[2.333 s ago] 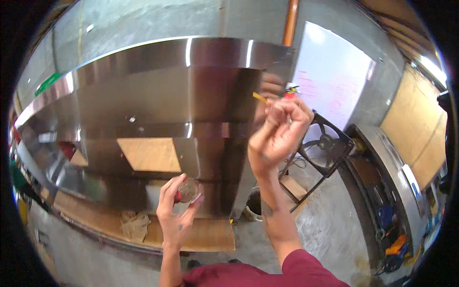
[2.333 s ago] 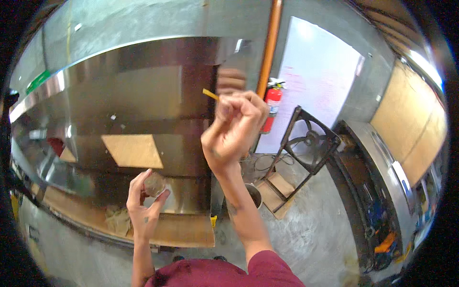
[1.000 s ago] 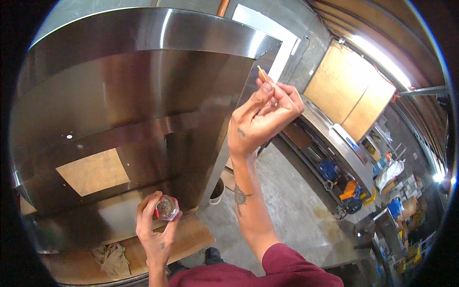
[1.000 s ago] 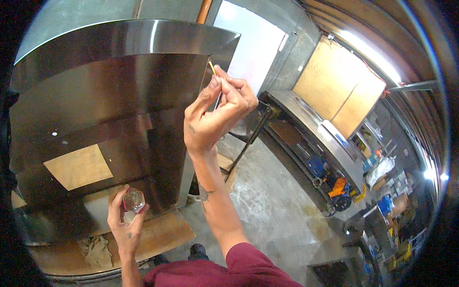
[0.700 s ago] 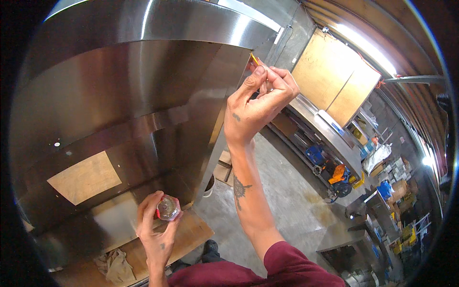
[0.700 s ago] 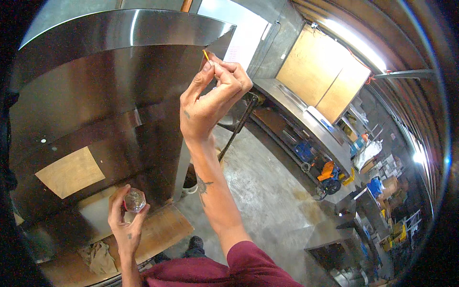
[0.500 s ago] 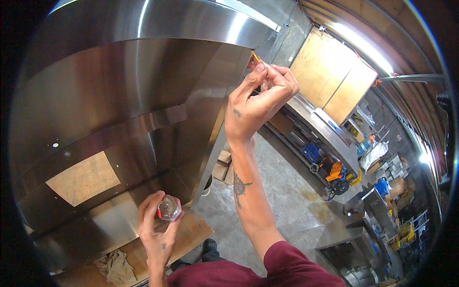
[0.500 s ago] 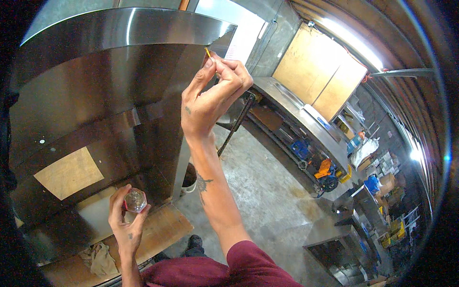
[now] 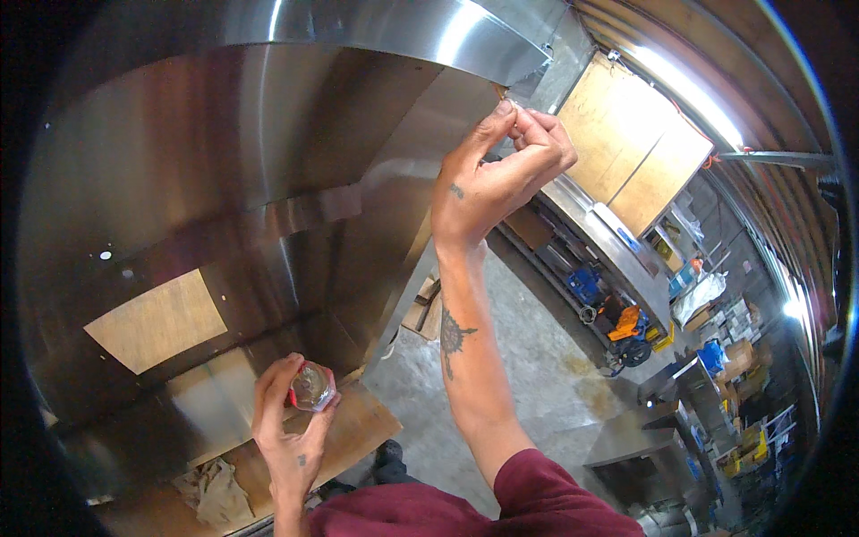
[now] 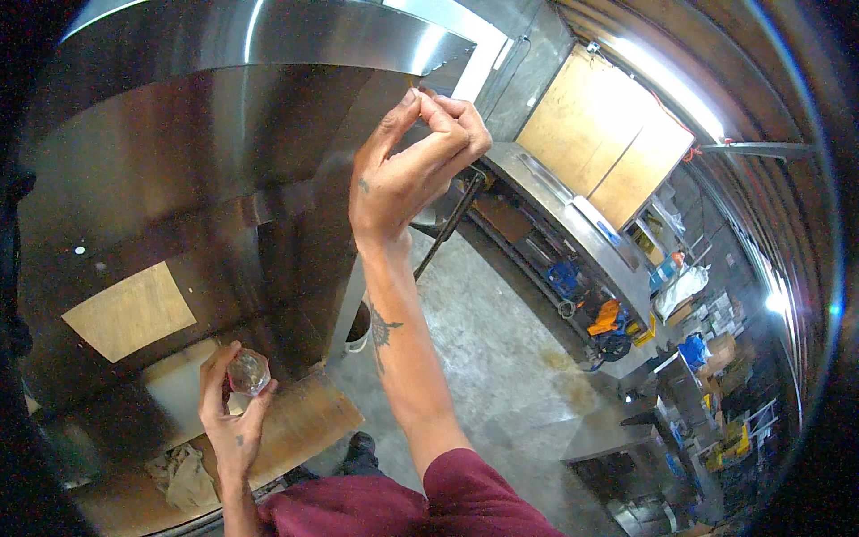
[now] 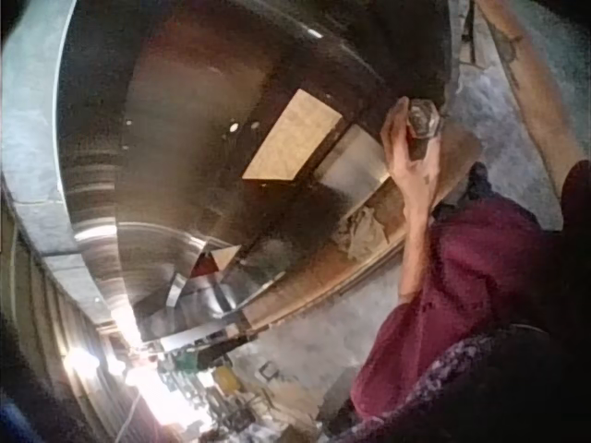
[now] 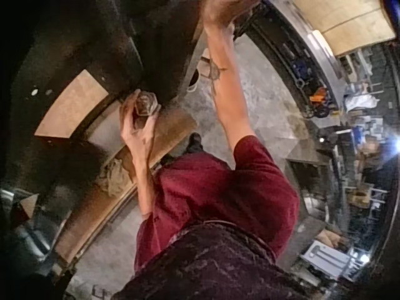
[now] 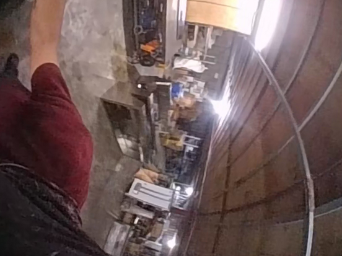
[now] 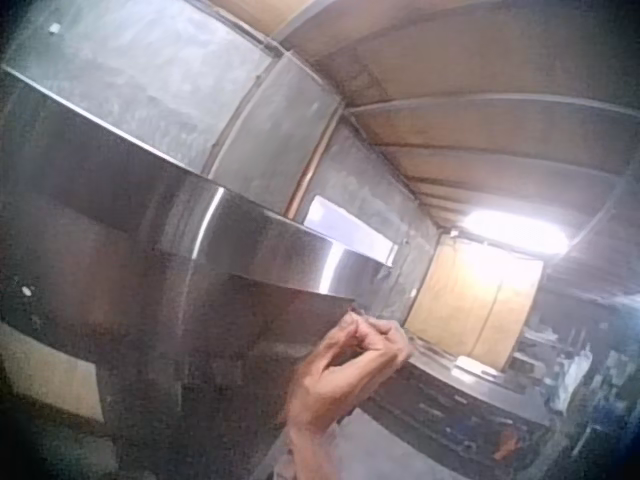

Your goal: The person applies a substance from a small jar to a stainless steel surface using a stick. They repeatedly dip the stick into the jar and spread the substance along seams and edges of the metal structure.

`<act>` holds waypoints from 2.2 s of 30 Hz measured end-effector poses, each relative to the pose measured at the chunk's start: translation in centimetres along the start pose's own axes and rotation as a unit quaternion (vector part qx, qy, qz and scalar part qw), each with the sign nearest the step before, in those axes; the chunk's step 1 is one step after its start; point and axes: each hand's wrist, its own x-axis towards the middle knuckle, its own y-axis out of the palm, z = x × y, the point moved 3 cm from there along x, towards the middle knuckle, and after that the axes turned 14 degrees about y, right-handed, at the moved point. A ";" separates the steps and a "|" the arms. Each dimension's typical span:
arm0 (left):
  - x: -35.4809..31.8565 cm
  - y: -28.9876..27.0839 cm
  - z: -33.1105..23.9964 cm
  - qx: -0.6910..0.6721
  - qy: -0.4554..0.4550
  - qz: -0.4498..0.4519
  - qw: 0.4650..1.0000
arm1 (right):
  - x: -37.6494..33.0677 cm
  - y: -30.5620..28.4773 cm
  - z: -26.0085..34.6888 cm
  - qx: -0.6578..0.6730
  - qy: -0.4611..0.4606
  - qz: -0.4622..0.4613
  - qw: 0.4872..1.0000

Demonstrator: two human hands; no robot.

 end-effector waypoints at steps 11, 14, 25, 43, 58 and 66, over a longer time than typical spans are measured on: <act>0.2 -0.8 1.5 -0.006 -0.008 0.029 1.000 | -1.1 1.1 -0.4 0.035 0.011 -0.014 0.999; 0.1 -0.5 1.1 -0.001 -0.023 0.014 1.000 | -0.9 0.9 -0.4 0.034 0.008 -0.016 0.999; 0.2 -0.6 1.5 0.007 -0.030 0.021 0.999 | -0.8 0.7 -0.4 0.030 0.020 -0.021 0.999; 0.9 -0.8 1.4 0.002 -0.025 0.038 0.999 | -0.9 -0.2 -0.5 0.000 0.020 0.001 1.000; 0.4 -0.9 1.3 -0.011 -0.014 0.035 0.999 | -0.5 0.0 -0.9 0.062 0.049 -0.003 0.997; 0.4 -0.6 1.3 -0.008 -0.009 0.037 0.999 | -0.5 -0.4 -1.5 0.099 0.065 -0.010 0.993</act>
